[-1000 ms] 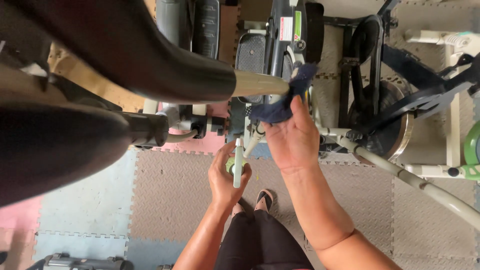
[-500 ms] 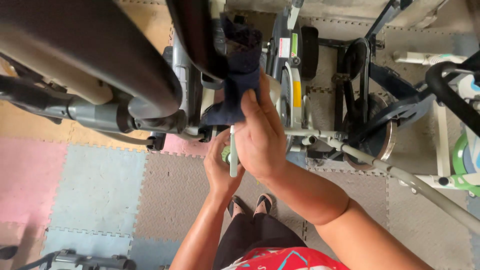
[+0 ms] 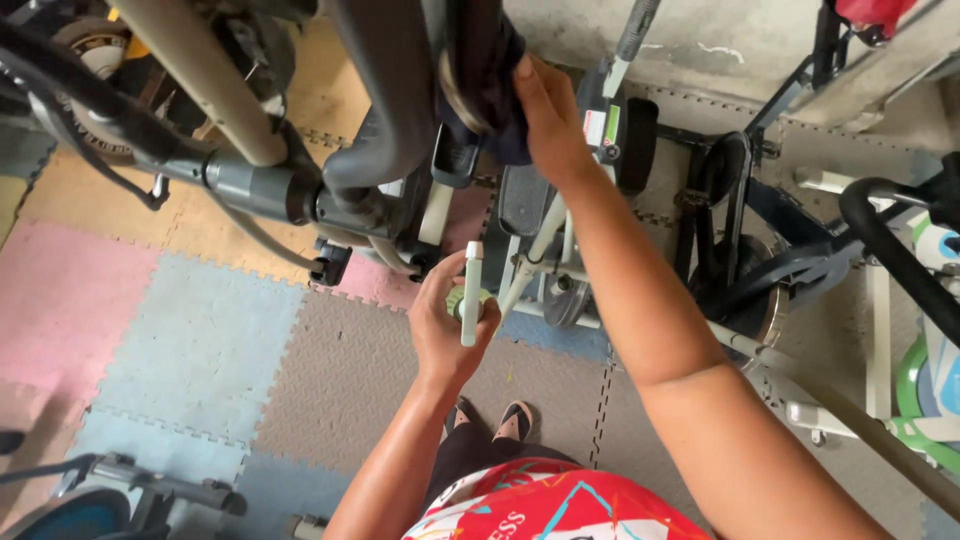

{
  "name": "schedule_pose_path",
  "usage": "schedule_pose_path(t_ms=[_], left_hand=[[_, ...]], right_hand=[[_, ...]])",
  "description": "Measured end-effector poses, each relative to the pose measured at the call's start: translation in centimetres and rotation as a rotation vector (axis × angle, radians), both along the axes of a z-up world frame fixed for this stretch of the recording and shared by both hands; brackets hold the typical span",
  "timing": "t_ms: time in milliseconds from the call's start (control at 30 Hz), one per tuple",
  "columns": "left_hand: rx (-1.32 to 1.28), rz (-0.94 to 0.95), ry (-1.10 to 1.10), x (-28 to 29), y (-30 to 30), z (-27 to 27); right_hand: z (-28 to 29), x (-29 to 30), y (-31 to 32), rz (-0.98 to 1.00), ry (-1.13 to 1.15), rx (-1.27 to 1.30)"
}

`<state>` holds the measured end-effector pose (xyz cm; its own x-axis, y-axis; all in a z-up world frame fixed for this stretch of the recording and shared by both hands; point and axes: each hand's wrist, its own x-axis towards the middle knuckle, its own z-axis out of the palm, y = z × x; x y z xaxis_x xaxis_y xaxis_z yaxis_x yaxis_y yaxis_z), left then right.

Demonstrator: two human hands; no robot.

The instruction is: Cleaning and wiping down various elliptical machines and exercise bikes using a spray bottle and cloth.

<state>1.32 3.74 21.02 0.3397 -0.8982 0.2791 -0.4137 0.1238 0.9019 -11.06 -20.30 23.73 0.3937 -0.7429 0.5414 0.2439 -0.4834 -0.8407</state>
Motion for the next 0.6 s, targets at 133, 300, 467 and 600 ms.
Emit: schedule_pose_path(t_ms=[133,300,467,600], left_hand=[[-0.005,0.014,0.009,-0.6,0.3,0.6],[-0.041,0.002,0.018,-1.6,0.6,1.4],[-0.037,-0.031,0.074,-2.8,1.2,2.4],[-0.057,-0.018,0.059,-3.1,1.6,2.5]], right_hand=[[-8.7,-4.6,-2.7,-0.125,0.18,0.038],[-15.1,-7.7,-1.4,-0.301,0.099,0.07],[-26.4,-10.3,-3.7,-0.59,-0.1,0.585],[-24.8,-8.4,-1.2,-0.362,-0.438,0.914]])
